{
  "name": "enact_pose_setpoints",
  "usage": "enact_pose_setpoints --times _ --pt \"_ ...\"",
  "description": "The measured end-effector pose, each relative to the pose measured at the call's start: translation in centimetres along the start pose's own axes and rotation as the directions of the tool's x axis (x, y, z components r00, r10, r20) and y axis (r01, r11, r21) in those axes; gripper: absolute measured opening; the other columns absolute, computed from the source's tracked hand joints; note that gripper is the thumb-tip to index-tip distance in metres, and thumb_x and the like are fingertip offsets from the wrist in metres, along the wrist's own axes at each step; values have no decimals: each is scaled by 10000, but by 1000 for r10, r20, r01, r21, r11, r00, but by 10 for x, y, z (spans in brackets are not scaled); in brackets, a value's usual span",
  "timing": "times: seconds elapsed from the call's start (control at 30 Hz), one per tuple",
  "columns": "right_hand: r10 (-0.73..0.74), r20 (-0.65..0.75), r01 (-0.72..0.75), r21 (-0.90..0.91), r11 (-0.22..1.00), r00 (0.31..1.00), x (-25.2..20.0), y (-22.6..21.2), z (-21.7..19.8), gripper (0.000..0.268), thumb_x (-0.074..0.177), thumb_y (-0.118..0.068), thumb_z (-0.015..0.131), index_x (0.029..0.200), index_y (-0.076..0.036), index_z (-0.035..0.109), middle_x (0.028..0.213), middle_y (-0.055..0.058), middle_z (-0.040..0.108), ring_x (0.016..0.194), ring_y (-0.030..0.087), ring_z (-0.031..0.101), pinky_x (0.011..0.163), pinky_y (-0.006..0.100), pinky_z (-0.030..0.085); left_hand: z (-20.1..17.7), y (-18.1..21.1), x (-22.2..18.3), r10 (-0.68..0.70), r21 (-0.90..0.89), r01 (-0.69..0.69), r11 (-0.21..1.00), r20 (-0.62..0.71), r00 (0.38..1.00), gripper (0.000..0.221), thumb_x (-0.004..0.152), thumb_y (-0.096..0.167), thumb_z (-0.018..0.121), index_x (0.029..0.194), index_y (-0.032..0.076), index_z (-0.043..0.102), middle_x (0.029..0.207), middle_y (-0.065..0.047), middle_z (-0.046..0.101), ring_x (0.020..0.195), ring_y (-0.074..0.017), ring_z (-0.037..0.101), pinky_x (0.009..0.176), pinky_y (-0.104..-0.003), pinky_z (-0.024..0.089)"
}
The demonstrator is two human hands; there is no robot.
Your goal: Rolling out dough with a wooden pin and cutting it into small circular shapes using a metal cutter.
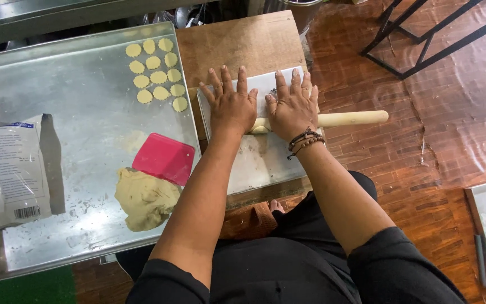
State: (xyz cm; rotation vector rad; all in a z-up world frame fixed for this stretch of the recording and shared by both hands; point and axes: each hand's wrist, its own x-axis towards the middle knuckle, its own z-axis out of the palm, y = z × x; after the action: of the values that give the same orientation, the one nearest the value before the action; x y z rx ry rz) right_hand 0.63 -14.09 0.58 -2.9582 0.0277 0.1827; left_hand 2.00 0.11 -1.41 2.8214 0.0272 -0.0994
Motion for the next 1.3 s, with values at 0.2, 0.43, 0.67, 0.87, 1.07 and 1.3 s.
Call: enact_pose_setpoints --times 0.2,0.43,0.67,0.87,1.07,1.3 --pt "23 12 -23 17 1000 1000 16 0 1 647 1056 -576 308 1618 -256 296 1664 207 258 1557 381 108 1236 567 102 3 -2 15 34 7 -33 999 -123 992 641 1079 514 312 1614 164 355 1656 -248 302 1567 -454 106 1228 -663 -23" --pt "18 2 -18 41 999 1000 23 -5 -9 631 1065 -544 326 1613 -231 309 1655 216 272 1555 384 118 1240 559 106 28 -13 37 45 -1 -47 999 -287 957 613 1054 498 412 1566 163 431 1601 -217 398 1546 -449 177 1239 -658 17" --pt "19 31 -21 94 995 999 27 -4 -7 666 1022 -507 259 1609 -192 248 1674 209 124 1544 380 38 1231 558 24 22 -16 33 144 -15 -156 988 -295 944 578 1082 404 366 1552 69 409 1592 -264 389 1515 -500 163 1222 -660 46" --pt "44 17 -45 19 999 999 10 -7 -9 660 1050 -592 307 1605 -236 326 1655 199 271 1555 378 118 1244 561 97 19 -7 18 20 -2 -21 1000 -212 977 577 1055 468 374 1530 156 471 1593 -207 416 1549 -435 196 1240 -637 33" --pt "35 4 -35 -9 999 999 -19 -9 -11 670 1041 -590 301 1606 -230 331 1661 201 272 1559 378 109 1240 571 72 8 -4 -9 7 11 -6 1000 -95 995 626 1039 513 354 1560 175 443 1636 -224 344 1561 -457 127 1230 -666 6" --pt "8 -53 -11 -48 999 999 -45 -6 -1 665 1054 -555 262 1593 -179 365 1653 207 300 1560 376 116 1231 573 34 1 -1 -40 65 34 -63 997 -77 995 662 1028 553 360 1563 176 460 1627 -255 358 1559 -471 135 1218 -680 33"
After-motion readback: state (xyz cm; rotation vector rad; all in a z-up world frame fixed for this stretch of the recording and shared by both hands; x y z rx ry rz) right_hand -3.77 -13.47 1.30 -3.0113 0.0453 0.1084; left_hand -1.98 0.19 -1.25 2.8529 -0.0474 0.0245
